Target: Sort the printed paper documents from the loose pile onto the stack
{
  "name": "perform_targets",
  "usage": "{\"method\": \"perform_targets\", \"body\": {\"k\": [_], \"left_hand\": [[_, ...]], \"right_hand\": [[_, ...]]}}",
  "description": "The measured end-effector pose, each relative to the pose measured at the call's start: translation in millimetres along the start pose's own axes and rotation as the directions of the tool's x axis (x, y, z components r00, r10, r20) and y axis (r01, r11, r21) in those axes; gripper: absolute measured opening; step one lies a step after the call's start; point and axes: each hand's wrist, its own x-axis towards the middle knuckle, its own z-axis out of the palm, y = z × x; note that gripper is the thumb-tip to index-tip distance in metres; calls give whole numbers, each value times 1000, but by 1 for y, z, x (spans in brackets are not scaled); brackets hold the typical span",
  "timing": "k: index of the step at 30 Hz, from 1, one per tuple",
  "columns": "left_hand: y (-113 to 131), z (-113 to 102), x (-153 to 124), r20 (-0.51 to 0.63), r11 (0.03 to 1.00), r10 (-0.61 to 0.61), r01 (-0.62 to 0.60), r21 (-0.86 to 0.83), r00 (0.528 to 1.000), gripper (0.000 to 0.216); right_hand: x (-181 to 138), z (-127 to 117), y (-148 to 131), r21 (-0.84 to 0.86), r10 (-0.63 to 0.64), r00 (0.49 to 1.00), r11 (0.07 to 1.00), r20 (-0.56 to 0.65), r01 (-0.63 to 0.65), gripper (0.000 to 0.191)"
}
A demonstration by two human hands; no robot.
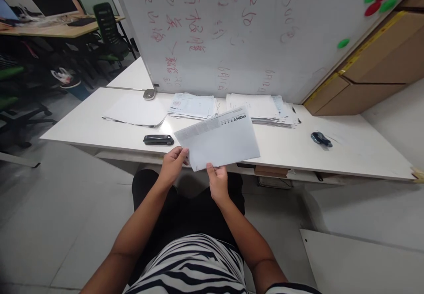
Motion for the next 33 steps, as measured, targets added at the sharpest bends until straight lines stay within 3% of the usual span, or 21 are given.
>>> {"method": "perform_targets", "body": {"k": [3, 7, 12, 18, 22, 28, 33], "left_hand": [[-1, -9, 8, -49, 998, -45, 43, -45, 998, 30], [3, -25, 17, -91, 999, -47, 44, -28, 995, 29], [8, -31, 21, -140, 1000, 13, -13, 3, 990, 31], [6, -31, 22, -173, 981, 167, -145, 132, 971, 29], [3, -30, 27, -188, 941, 274, -223, 254, 943, 24], [-25, -28, 35, -179, 959, 225, -185, 216, 958, 23], [-33, -32, 34, -190, 942, 245, -186, 281, 951, 23]], "right_hand": [[13, -15, -9, -24, -6, 999, 1000, -44, 5, 40], [49, -42, -38, -39, -115, 982, 993, -147, 111, 38], [86, -67, -65, -180, -143, 989, 973, 26, 145, 29], [99, -69, -76, -301, -90, 977, 942, 195, 147, 36], [107, -60, -68, -272, -139, 968, 943, 209, 194, 38], [108, -49, -33, -339, -214, 960, 903, 181, 265, 46], [103, -51, -26, -378, -223, 963, 887, 150, 264, 37]]}}
